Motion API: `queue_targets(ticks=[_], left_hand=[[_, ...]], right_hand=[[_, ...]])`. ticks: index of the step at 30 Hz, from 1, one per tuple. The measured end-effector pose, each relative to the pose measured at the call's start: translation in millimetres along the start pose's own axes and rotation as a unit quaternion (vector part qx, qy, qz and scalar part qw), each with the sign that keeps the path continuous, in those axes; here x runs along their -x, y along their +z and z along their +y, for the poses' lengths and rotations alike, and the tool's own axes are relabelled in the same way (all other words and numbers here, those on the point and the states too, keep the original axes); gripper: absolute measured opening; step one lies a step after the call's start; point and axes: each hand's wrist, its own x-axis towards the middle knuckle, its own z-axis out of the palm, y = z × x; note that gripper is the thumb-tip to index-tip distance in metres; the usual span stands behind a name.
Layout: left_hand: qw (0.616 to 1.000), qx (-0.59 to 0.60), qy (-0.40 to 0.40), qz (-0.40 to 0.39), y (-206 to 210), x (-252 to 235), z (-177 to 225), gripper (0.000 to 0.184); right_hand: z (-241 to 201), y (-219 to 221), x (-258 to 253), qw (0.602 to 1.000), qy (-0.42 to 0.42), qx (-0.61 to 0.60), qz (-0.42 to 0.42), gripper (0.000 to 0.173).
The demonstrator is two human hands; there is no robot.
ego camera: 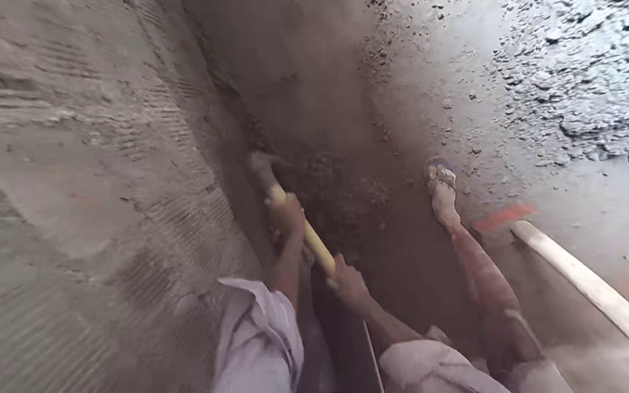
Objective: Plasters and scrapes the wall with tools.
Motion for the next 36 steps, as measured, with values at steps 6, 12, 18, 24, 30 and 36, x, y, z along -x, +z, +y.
queue_targets(ticks=[6, 12, 18, 24, 30, 36], left_hand=[[0.993, -0.026, -0.091, -0.069, 60, 72, -87, 0.058], [0.977, 0.059, -0.146, -0.143, 81, 80, -103, 0.056], [0.916, 0.283, -0.141, -0.246, 75, 52, -108, 0.019], [0.913, 0.305, -0.159, -0.219, 72, 64, -71, 0.003], [0.884, 0.434, -0.142, -0.104, 73, 185, 29, 0.013], [0.715, 0.642, -0.073, -0.265, 169, 407, 138, 0.013]], right_hand=[[107, 19, 29, 0.994, 0.094, 0.059, -0.023, 0.064], [131, 16, 26, 0.995, 0.091, -0.009, -0.039, 0.060], [123, -3, -4, 0.985, 0.008, -0.155, -0.068, 0.061], [87, -64, 45, 0.984, 0.045, -0.151, -0.087, 0.048], [121, -249, 125, 0.988, -0.064, -0.029, -0.140, 0.040], [277, -463, 192, 0.941, -0.076, 0.294, 0.148, 0.041]])
